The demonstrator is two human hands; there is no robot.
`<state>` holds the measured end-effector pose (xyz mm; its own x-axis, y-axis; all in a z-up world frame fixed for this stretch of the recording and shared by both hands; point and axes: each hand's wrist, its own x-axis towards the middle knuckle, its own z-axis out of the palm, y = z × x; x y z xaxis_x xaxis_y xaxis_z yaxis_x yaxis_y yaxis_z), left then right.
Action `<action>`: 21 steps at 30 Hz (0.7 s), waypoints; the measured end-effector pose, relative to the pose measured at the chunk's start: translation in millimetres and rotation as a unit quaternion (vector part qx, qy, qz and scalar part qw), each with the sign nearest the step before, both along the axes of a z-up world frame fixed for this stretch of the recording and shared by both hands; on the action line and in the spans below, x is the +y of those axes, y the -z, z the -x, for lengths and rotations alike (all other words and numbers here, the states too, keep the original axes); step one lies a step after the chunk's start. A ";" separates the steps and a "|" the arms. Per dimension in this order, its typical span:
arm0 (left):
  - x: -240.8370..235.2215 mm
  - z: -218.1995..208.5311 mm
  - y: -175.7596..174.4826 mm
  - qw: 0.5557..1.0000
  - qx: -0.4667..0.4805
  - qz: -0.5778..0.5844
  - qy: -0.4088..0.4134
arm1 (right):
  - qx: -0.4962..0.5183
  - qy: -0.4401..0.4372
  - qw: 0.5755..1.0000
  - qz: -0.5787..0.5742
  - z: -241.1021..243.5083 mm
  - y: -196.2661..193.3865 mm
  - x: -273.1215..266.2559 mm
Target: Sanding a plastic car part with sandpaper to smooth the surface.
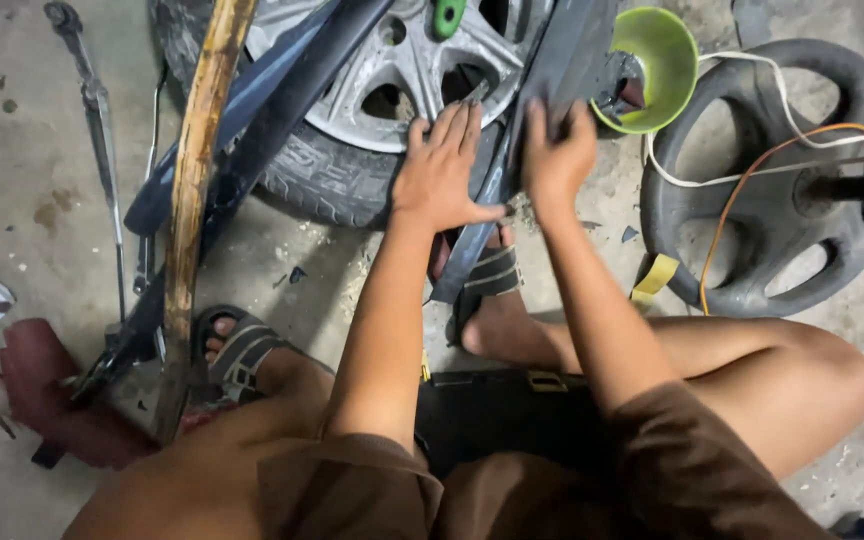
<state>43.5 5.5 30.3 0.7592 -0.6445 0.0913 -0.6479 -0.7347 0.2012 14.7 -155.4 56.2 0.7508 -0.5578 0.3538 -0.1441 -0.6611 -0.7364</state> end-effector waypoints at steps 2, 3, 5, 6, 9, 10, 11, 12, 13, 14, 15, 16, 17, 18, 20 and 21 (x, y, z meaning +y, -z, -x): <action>-0.2 -1.3 -1.2 1.000 -0.010 0.012 -0.002 | 0.001 -0.025 1.000 0.014 21.8 -6.3 10.2; 2.0 1.9 -0.2 1.000 -0.013 0.020 -0.004 | 0.010 -0.051 0.998 0.023 35.8 -7.2 16.9; -0.3 -0.9 -1.7 1.000 -0.011 0.008 -0.008 | 0.008 -0.042 0.995 0.088 9.4 1.6 -6.4; -1.2 0.1 -1.4 1.000 -0.008 -0.005 -0.008 | 0.006 -0.029 0.988 0.152 -1.9 7.4 -17.6; 1.6 0.2 -0.6 0.999 -0.037 -0.016 -0.003 | -0.068 0.009 0.992 0.104 -63.4 17.9 -66.5; 1.6 -1.6 -1.2 0.999 -0.037 -0.016 -0.003 | -0.068 0.009 0.992 0.104 -67.0 11.2 -74.3; 1.1 -0.8 -1.1 1.000 -0.027 -0.001 -0.005 | -0.083 -0.050 0.993 0.063 -68.7 4.5 -82.2; 1.4 0.1 -1.2 1.000 -0.016 0.015 -0.008 | -0.097 -0.109 0.989 0.020 -70.4 -2.5 -89.4; 1.0 -0.5 -1.0 1.000 -0.019 0.018 -0.012 | -0.099 -0.113 0.988 0.024 -63.6 -6.9 -89.2; 0.4 -0.9 -1.3 1.000 -0.003 0.019 -0.010 | -0.088 -0.155 0.984 0.003 -56.7 -11.7 -89.2; 1.2 -0.7 -1.5 1.000 0.012 0.017 -0.006 | -0.077 -0.195 0.978 -0.019 -48.3 -15.0 -88.3; 1.4 -2.2 -1.7 1.000 0.010 0.018 -0.009 | -0.079 -0.198 0.977 -0.018 -43.7 -19.5 -85.2; 1.0 -2.0 -1.2 1.000 0.011 0.014 -0.007 | -0.030 -0.186 0.965 -0.183 -35.7 -22.7 -83.0; -0.2 -1.8 -0.4 1.000 0.012 0.011 -0.005 | 0.021 -0.171 0.924 -0.343 -27.7 -25.5 -81.5; -0.9 -4.0 1.2 1.000 0.017 -0.005 -0.003 | 0.041 -0.164 0.900 -0.402 -17.6 -35.0 -75.7; -2.6 -3.7 2.2 1.000 0.024 -0.019 -0.001 | 0.061 -0.156 0.873 -0.457 -10.7 -40.1 -73.9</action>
